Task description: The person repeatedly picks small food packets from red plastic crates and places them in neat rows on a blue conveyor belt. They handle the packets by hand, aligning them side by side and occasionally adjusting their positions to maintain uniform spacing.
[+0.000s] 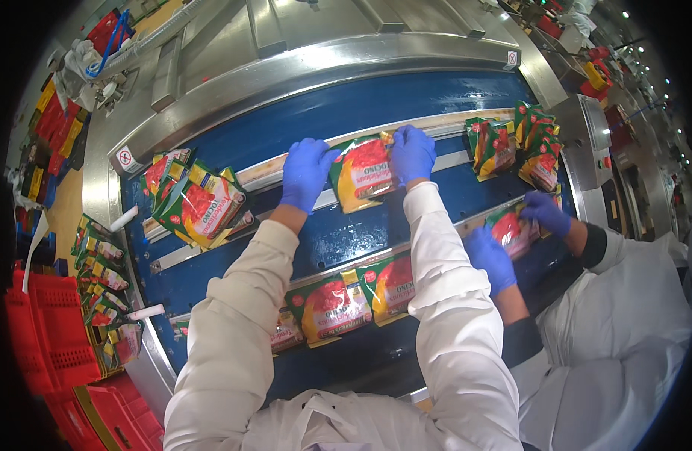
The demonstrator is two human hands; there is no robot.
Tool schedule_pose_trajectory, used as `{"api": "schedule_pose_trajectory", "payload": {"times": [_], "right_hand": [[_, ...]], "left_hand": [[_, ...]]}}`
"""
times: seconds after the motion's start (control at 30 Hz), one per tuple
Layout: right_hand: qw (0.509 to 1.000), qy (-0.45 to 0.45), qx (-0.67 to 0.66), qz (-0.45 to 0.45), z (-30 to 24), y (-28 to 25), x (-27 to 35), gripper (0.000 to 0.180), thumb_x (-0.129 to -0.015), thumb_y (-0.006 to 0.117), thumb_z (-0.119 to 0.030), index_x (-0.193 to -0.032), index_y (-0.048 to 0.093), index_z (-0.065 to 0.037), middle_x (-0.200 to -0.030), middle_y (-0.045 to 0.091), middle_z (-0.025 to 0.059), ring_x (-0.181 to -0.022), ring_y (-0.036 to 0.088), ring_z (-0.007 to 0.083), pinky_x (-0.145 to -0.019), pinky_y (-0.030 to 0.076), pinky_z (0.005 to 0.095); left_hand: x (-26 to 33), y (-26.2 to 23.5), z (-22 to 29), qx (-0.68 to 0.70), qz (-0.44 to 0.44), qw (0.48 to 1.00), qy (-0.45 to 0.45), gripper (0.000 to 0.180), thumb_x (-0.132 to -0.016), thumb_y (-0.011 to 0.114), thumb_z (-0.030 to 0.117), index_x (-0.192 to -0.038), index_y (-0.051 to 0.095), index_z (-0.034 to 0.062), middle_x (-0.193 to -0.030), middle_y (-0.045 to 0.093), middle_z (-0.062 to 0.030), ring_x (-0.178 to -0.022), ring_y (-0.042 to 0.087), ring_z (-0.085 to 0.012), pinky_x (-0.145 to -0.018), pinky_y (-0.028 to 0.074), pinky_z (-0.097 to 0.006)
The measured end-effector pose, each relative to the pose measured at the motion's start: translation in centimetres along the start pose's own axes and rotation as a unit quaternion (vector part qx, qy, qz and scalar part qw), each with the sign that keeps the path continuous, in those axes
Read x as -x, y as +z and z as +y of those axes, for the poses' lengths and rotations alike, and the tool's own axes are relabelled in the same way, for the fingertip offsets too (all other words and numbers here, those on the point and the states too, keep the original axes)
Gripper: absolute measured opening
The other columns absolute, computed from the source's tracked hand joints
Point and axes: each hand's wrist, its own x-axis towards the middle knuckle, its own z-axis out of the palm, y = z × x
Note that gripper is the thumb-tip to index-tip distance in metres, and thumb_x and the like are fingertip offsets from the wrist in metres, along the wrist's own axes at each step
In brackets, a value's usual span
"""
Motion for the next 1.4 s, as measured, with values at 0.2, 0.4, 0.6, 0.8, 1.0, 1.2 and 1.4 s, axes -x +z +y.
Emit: {"api": "schedule_pose_trajectory", "payload": {"times": [0.2, 0.4, 0.6, 0.8, 1.0, 1.2, 1.4], "right_hand": [[0.993, -0.010, 0.111, 0.035, -3.1, -0.5, -1.4, 0.019, -0.084, 0.064, -0.022, -0.102, 0.059, -0.016, -0.098, 0.060, 0.0075, -0.096, 0.057, 0.0310, -0.080, 0.046, 0.0440], [0.986, -0.165, -0.025, 0.020, -8.0, -0.7, -0.7, 0.038, -0.079, 0.072, -0.019, -0.115, 0.060, -0.013, -0.103, 0.059, 0.0107, -0.100, 0.057, 0.0279, -0.086, 0.045, 0.0410], [0.878, -0.313, -0.318, -0.175, -22.8, 4.7, 8.0, 0.030, -0.088, 0.064, -0.023, -0.113, 0.065, -0.007, -0.104, 0.063, 0.0132, -0.097, 0.061, 0.0277, -0.090, 0.045, 0.0352], [0.899, -0.261, -0.312, -0.163, -28.0, 6.4, 10.2, 0.023, -0.086, 0.064, -0.023, -0.099, 0.067, -0.004, -0.096, 0.064, 0.0135, -0.091, 0.059, 0.0309, -0.084, 0.046, 0.0378], [0.791, -0.025, -0.524, -0.314, -25.2, 2.0, 10.0, 0.019, -0.090, 0.065, -0.013, -0.105, 0.063, -0.001, -0.093, 0.063, 0.0041, -0.088, 0.059, 0.0119, -0.079, 0.048, 0.0252], [0.831, 0.019, -0.497, -0.248, -18.0, -0.5, 9.4, 0.019, -0.090, 0.063, -0.016, -0.104, 0.064, -0.002, -0.093, 0.063, 0.0077, -0.088, 0.060, 0.0151, -0.077, 0.048, 0.0264], [0.982, -0.173, 0.012, -0.069, -13.9, 0.6, 8.8, 0.012, -0.084, 0.061, -0.019, -0.093, 0.067, -0.012, -0.093, 0.064, 0.0127, -0.088, 0.058, 0.0342, -0.073, 0.047, 0.0425]], "left_hand": [[-2.3, 0.8, 0.9, -0.003, -0.025, 0.989, -0.144, 0.019, -0.079, 0.070, 0.020, -0.089, 0.062, 0.0064, -0.088, 0.059, -0.0111, -0.089, 0.055, -0.0311, -0.079, 0.045, -0.043], [2.3, -5.2, 0.3, 0.082, 0.193, 0.977, -0.028, 0.026, -0.076, 0.069, 0.004, -0.099, 0.056, 0.0080, -0.100, 0.055, -0.0124, -0.093, 0.054, -0.0309, -0.086, 0.043, -0.042], [10.1, -16.2, -4.0, -0.055, 0.414, 0.890, -0.185, 0.032, -0.086, 0.068, 0.010, -0.113, 0.054, 0.0016, -0.095, 0.056, -0.0083, -0.091, 0.052, -0.0206, -0.085, 0.041, -0.035], [12.0, -20.3, -8.4, 0.234, 0.239, 0.890, -0.311, 0.030, -0.087, 0.069, 0.011, -0.113, 0.055, 0.0014, -0.078, 0.040, 0.0059, -0.068, 0.036, -0.0038, -0.061, 0.035, -0.019], [11.8, -22.4, -6.6, 0.413, 0.172, 0.844, -0.295, 0.015, -0.088, 0.069, 0.011, -0.099, 0.061, 0.0065, -0.075, 0.053, 0.0071, -0.067, 0.045, -0.0010, -0.059, 0.037, -0.017], [9.0, -18.6, -4.2, 0.382, 0.078, 0.887, -0.248, 0.010, -0.088, 0.068, 0.015, -0.092, 0.061, 0.0091, -0.077, 0.059, 0.0021, -0.070, 0.053, -0.0066, -0.063, 0.044, -0.023], [7.1, -11.8, -5.8, -0.179, 0.024, 0.983, 0.005, 0.019, -0.080, 0.067, 0.027, -0.077, 0.059, 0.0107, -0.075, 0.058, -0.0046, -0.076, 0.057, -0.0242, -0.063, 0.048, -0.033]]}}
